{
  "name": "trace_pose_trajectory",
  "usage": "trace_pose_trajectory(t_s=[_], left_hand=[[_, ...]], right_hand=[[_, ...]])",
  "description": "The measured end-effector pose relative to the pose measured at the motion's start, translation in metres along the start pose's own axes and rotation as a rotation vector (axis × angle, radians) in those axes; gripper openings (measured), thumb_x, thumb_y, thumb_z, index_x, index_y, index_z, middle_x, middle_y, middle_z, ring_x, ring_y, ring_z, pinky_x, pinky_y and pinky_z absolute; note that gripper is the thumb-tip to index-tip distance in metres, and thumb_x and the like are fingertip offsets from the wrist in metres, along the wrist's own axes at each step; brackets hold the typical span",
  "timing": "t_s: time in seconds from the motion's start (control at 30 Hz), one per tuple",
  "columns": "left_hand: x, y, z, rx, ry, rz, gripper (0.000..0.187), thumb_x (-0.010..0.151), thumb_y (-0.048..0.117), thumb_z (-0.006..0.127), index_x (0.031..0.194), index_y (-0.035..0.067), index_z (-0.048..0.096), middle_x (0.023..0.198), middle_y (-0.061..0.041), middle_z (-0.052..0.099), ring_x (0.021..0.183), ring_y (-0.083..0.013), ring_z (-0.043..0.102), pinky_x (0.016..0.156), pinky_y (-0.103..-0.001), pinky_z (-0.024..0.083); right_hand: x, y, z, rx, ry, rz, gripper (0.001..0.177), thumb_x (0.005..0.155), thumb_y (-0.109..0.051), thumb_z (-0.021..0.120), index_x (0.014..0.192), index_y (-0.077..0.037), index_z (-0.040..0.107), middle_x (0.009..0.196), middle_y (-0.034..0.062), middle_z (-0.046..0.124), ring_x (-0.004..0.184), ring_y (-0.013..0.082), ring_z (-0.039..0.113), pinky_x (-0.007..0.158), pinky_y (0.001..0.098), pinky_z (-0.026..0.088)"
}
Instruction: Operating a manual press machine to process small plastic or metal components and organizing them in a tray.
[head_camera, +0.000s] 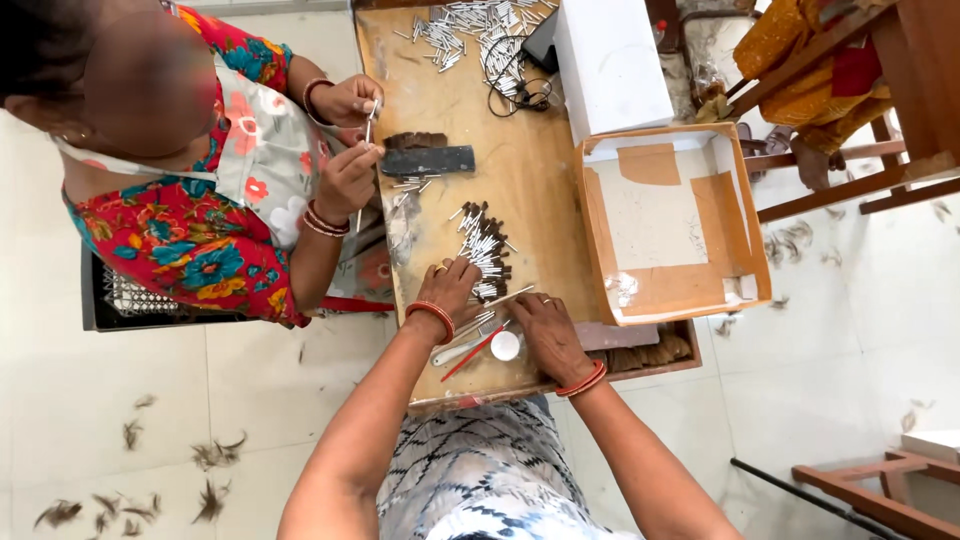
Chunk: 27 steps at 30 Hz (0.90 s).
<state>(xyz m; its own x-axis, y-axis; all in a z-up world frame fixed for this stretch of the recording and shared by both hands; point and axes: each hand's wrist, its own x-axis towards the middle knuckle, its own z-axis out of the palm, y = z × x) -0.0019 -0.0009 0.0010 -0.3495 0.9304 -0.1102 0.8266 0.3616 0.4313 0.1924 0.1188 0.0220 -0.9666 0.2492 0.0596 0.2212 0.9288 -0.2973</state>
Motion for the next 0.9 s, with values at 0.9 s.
trace_pose_trajectory(t_s=[0.9], left_hand=[[0.023, -0.007, 0.005, 0.013, 0.072, -0.055, 0.115, 0.057, 0.051, 0.094, 0.151, 0.02, 0.035, 0.152, -0.01, 0.035, 0.143, -0.0287, 0.031, 0.114, -0.05, 0.023]], right_hand=[[0.025, 0.012, 0.003, 0.168, 0.018, -0.007, 0.025, 0.086, -0.008, 0.059, 0.108, -0.014, 0.07, 0.103, 0.0032, 0.065, 0.106, 0.0238, 0.059, 0.095, 0.0399, 0.042]])
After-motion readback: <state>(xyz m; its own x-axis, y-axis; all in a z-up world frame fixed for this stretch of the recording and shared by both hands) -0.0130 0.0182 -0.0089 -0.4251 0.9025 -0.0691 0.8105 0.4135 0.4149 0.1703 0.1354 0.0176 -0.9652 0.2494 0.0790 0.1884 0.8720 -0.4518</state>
